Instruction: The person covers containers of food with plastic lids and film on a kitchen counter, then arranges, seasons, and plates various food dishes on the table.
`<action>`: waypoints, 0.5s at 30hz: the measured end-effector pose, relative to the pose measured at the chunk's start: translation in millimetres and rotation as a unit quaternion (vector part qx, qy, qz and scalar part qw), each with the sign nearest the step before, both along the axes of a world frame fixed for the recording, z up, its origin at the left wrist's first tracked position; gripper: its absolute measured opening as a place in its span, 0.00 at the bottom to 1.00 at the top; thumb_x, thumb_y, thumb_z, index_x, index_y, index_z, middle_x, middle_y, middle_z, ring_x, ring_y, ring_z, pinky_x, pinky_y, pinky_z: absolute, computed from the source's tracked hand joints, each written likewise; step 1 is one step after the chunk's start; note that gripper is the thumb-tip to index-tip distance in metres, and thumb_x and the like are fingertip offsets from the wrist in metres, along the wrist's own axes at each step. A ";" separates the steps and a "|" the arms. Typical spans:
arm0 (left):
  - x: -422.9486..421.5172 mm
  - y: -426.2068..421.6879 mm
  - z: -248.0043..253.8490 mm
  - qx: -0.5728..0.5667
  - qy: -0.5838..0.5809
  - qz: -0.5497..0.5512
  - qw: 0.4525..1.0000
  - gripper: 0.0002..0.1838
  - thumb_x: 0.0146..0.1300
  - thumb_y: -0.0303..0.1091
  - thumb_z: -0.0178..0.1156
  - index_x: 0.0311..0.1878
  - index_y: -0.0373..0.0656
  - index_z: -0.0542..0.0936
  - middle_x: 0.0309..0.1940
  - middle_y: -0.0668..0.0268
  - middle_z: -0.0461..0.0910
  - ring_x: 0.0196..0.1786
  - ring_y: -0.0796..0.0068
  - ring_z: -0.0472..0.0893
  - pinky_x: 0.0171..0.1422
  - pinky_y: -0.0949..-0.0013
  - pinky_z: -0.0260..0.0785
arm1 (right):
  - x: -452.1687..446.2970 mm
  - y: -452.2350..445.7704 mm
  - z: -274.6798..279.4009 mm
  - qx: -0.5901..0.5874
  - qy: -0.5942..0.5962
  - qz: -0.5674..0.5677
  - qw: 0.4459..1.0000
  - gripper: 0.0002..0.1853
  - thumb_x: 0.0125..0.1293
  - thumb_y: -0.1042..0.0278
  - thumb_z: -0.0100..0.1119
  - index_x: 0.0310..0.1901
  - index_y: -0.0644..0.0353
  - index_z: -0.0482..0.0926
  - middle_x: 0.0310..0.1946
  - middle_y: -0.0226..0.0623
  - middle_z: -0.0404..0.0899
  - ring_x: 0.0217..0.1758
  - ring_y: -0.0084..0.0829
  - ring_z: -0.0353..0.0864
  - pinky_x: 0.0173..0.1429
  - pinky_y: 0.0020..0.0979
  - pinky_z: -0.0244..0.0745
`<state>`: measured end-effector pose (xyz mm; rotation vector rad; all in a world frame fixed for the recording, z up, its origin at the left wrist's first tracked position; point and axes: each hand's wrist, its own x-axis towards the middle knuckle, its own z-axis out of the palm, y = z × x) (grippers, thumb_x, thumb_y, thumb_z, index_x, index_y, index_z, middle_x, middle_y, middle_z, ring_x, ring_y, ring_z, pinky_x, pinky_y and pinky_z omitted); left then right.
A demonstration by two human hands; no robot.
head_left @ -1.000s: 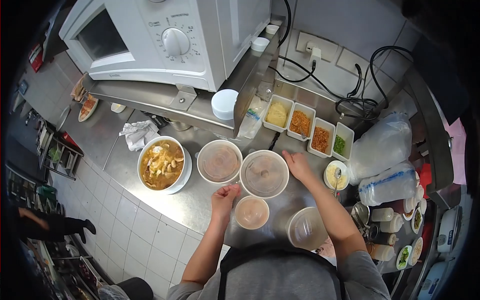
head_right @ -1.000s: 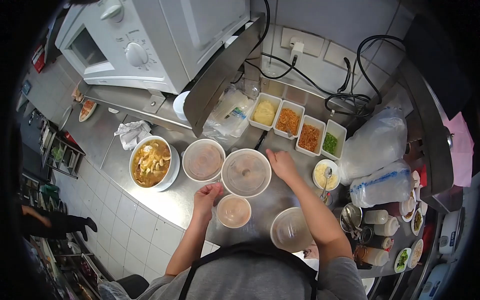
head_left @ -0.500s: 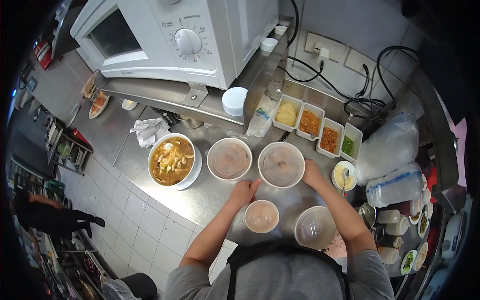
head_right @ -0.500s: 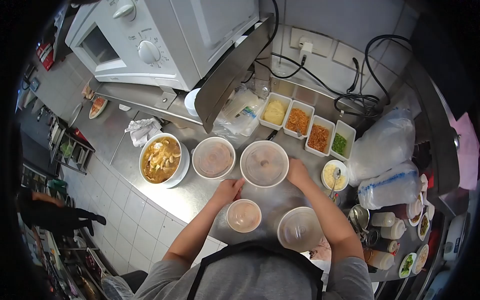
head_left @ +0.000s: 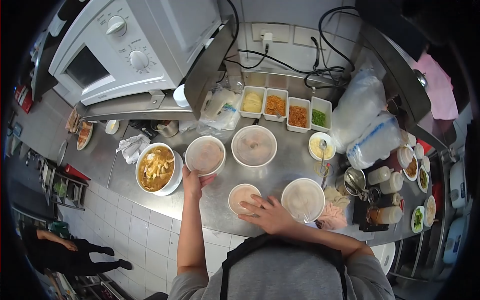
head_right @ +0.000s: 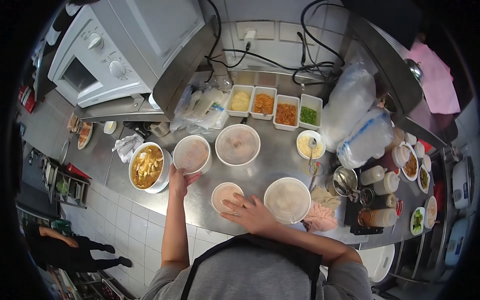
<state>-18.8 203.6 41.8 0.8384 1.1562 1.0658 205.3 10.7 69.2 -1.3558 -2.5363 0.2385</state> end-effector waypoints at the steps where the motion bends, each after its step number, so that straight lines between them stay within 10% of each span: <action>1: -2.3 -7.0 0.7 0.005 0.012 0.009 1.000 0.26 0.64 0.26 0.40 0.65 0.42 0.50 0.52 0.47 0.72 0.32 0.54 0.84 0.29 0.66 0.81 | 7.8 -0.2 0.3 0.002 -0.019 -0.004 1.000 0.29 0.57 0.66 0.53 0.63 0.36 0.67 0.70 0.26 0.54 0.71 0.39 0.54 0.59 0.50 0.62; 11: -47.2 -173.3 63.4 -0.101 0.101 -0.142 0.980 0.29 0.62 0.21 0.39 0.68 0.42 0.52 0.54 0.48 0.70 0.34 0.54 0.83 0.31 0.62 0.83 | 71.9 42.4 -7.3 0.044 -0.005 0.002 0.999 0.32 0.53 0.75 0.52 0.61 0.36 0.69 0.69 0.26 0.57 0.70 0.39 0.56 0.59 0.45 0.64; 15: -8.8 -221.5 38.0 -0.133 0.074 -0.168 0.974 0.29 0.62 0.20 0.40 0.68 0.43 0.52 0.53 0.48 0.71 0.34 0.55 0.84 0.31 0.63 0.82 | 70.5 16.7 16.1 0.057 0.187 -0.057 0.979 0.25 0.59 0.75 0.52 0.60 0.45 0.71 0.63 0.39 0.64 0.65 0.42 0.64 0.60 0.43 0.65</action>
